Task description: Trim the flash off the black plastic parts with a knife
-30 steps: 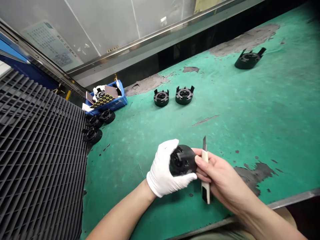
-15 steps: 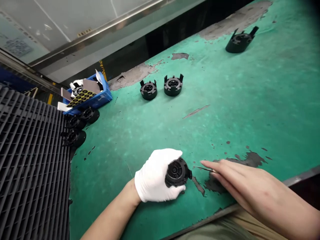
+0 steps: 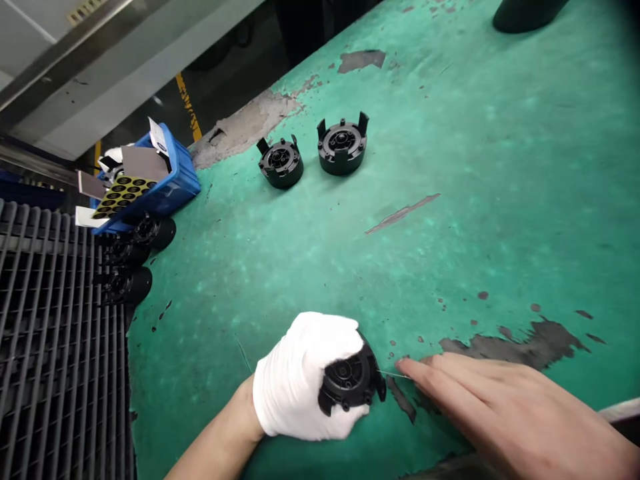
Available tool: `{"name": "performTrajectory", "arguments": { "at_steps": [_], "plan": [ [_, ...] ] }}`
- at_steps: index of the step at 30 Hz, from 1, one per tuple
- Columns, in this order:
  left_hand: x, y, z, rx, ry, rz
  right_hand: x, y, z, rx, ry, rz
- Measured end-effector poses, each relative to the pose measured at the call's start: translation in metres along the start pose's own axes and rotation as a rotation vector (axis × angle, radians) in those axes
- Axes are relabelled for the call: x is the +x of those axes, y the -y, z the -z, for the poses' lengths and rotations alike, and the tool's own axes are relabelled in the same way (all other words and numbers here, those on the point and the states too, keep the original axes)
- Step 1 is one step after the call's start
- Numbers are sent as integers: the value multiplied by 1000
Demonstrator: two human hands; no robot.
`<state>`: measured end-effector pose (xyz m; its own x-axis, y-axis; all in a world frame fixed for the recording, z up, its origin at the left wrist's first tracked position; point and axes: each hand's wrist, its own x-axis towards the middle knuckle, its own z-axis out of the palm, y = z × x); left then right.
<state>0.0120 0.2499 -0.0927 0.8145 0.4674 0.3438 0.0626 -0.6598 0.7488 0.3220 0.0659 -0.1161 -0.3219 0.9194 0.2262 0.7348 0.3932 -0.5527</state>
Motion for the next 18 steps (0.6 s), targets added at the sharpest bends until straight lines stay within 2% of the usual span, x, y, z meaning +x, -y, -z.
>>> {"name": "performTrajectory", "arguments": {
  "at_steps": [4, 6, 14, 18],
  "plan": [
    [11, -4, 2, -39, 171, 102, -4, -3, -1, -2, 103, 16],
    [17, -5, 3, -62, 210, 117, -1, -4, 3, 6, 135, 28],
    [25, -7, 4, -104, 255, 145, 2, 6, 8, -83, 114, 77],
    [21, -6, 2, -83, 205, 123, 23, 6, 10, -156, 38, 100]
  ]
}}
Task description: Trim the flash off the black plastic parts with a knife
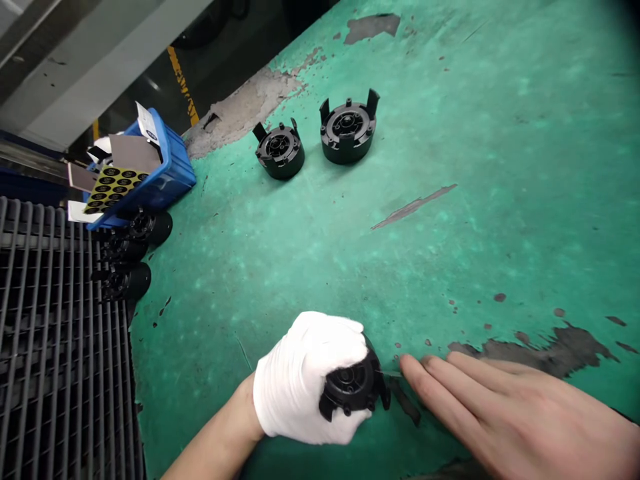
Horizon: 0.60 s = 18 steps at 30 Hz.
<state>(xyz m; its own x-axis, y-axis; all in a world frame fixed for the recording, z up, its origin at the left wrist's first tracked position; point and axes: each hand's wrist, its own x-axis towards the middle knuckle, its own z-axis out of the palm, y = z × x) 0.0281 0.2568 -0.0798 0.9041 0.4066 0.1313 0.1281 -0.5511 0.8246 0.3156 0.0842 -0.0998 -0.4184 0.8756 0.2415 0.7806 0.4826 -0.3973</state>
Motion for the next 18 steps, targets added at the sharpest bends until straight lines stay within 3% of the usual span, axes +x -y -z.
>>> {"name": "performTrajectory", "arguments": {
  "at_steps": [4, 6, 10, 18],
  "plan": [
    [-6, 3, -3, 49, -78, -26, 31, -12, 12, 115, 8, 52],
    [-9, 4, -4, 85, -73, -12, 39, -17, 18, 232, 23, -8],
    [-13, 5, -3, 136, -33, -2, 45, -18, 24, 306, 27, -126],
    [-11, 4, -4, 71, -87, -18, 56, -11, 21, 355, 111, -125]
  ]
}}
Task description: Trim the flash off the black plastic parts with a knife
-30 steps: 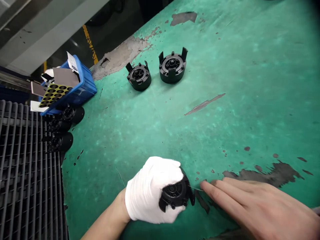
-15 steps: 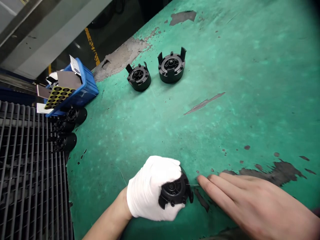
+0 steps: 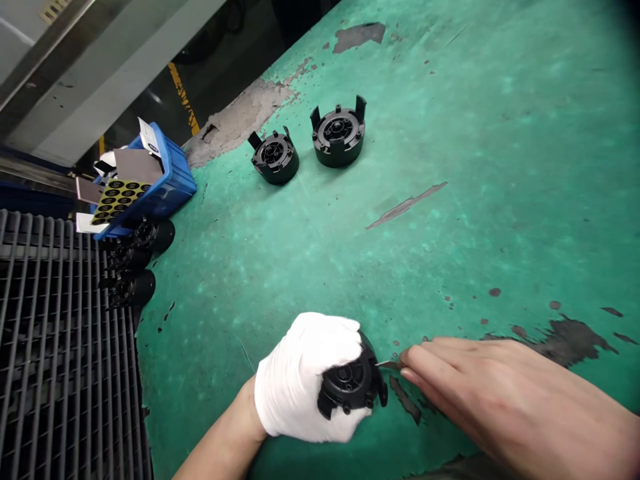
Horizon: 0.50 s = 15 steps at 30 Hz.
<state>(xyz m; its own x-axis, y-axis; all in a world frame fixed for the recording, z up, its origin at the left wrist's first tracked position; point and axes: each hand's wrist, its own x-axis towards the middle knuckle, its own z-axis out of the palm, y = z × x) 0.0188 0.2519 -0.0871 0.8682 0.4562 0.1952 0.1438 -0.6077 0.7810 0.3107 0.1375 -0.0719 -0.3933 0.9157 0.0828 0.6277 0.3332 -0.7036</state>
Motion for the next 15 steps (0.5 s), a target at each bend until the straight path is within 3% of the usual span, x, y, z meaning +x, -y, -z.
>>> {"name": "performTrajectory", "arguments": {
  "at_steps": [7, 15],
  "plan": [
    [-1, 0, -1, 28, 18, 10, 4, 0, 11, -35, 66, 19],
    [-4, 0, -3, 44, -7, 32, 4, -4, 9, 6, 116, -11]
  ]
}}
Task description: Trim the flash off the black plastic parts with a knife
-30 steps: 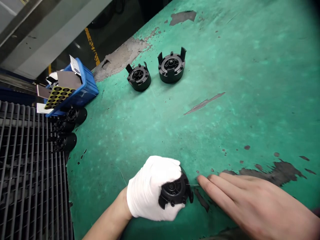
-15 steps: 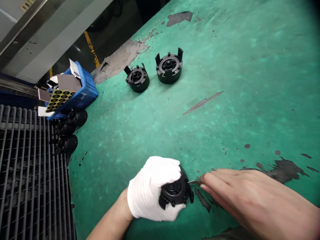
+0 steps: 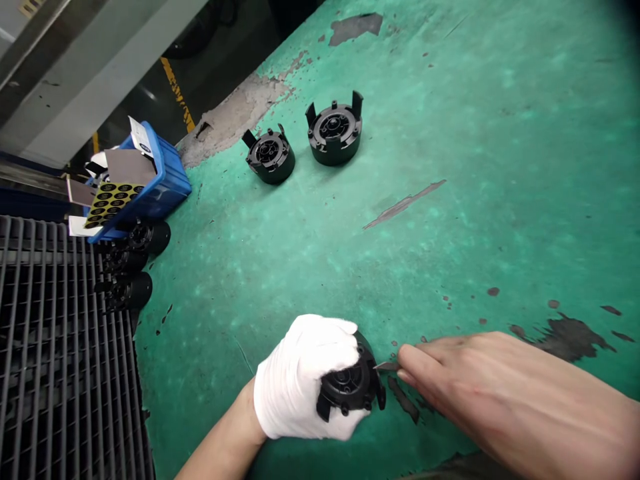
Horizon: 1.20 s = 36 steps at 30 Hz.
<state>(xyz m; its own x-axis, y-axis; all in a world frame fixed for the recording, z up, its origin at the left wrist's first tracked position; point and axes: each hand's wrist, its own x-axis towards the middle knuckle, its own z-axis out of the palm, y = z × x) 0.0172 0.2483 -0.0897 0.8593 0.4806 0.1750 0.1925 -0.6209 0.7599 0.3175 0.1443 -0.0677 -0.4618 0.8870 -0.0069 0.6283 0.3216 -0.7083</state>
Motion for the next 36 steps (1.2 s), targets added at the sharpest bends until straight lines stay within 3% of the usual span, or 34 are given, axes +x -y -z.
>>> {"name": "performTrajectory", "arguments": {
  "at_steps": [7, 10, 12, 15, 19, 23, 28, 32, 36],
  "plan": [
    [0, -2, -2, -6, 11, -9, 6, -2, 5, 190, 204, -192],
    [3, -1, -3, -17, -60, -81, 15, -10, 22, 409, 337, -317],
    [3, 0, -4, -47, -133, -132, 19, -15, 32, 566, 358, -396],
    [-1, 4, -5, -107, -226, -180, 17, -13, 31, 661, 166, -530],
    [-7, 12, -8, -38, -333, -217, 11, 12, 1, 704, -57, -576],
    [-10, 21, -13, 73, -364, -255, 12, 35, -22, 849, -268, -639],
    [-21, 30, -24, 67, -472, -118, 16, 47, -22, 704, -397, -497],
    [-16, 29, -24, 70, -240, 22, 20, 50, -26, 615, -398, -370],
    [4, 24, -16, -122, 26, 215, 19, 40, -25, 515, -452, -314]
  ]
}}
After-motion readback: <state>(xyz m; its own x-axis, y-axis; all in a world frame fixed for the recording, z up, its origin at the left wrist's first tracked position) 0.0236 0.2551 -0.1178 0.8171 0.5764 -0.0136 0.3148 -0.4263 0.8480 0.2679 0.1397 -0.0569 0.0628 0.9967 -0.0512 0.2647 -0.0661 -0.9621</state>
